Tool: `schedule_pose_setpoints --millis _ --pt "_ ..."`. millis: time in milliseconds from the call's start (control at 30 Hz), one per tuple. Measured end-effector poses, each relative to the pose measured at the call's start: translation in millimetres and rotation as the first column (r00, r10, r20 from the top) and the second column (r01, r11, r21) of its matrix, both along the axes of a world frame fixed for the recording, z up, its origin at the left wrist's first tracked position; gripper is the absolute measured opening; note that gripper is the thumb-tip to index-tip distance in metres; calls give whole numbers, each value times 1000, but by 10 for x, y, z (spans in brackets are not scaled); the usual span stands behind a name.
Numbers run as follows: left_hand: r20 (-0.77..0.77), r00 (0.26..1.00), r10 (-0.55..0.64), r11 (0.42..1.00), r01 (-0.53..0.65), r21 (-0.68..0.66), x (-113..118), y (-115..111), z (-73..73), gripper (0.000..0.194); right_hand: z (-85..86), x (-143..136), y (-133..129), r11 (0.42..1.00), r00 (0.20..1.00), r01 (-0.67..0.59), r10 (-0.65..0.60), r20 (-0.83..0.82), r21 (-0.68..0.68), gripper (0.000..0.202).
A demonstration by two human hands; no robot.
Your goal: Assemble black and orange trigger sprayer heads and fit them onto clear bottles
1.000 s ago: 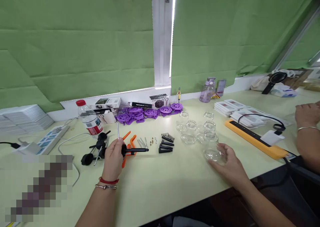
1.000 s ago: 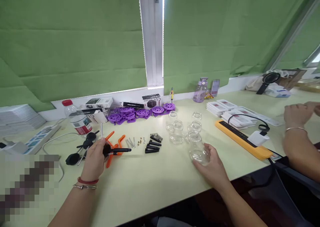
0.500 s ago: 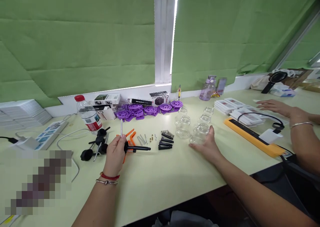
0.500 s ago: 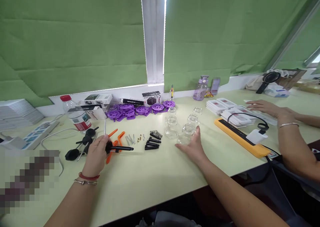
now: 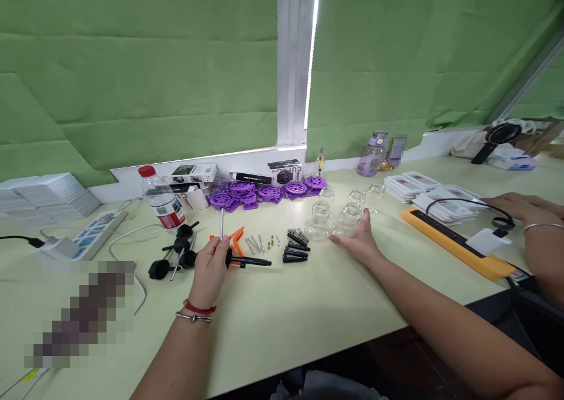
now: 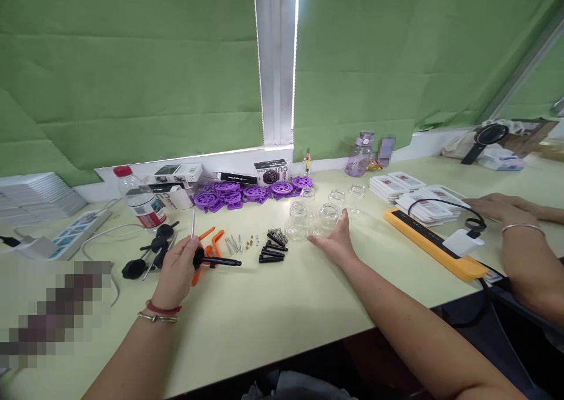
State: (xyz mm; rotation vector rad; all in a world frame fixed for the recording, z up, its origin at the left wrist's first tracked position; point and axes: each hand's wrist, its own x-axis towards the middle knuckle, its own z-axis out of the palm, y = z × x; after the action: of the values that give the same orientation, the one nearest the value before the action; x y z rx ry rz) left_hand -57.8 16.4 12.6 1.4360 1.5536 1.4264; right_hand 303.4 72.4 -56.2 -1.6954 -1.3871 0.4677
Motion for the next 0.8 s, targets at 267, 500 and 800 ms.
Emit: schedule_pose_setpoints --millis 267,500,800 --pt "-53 998 -18 1000 19 22 -12 7 -10 38 278 -300 -207 948 883 -52 -103 459 314 117" --pt "-41 999 0 1000 1 23 -18 11 -16 37 492 -608 -36 934 769 -105 -143 623 343 107" --pt "-33 999 -34 999 35 27 -15 23 -53 38 449 -402 90 947 750 -21 -197 631 320 99"
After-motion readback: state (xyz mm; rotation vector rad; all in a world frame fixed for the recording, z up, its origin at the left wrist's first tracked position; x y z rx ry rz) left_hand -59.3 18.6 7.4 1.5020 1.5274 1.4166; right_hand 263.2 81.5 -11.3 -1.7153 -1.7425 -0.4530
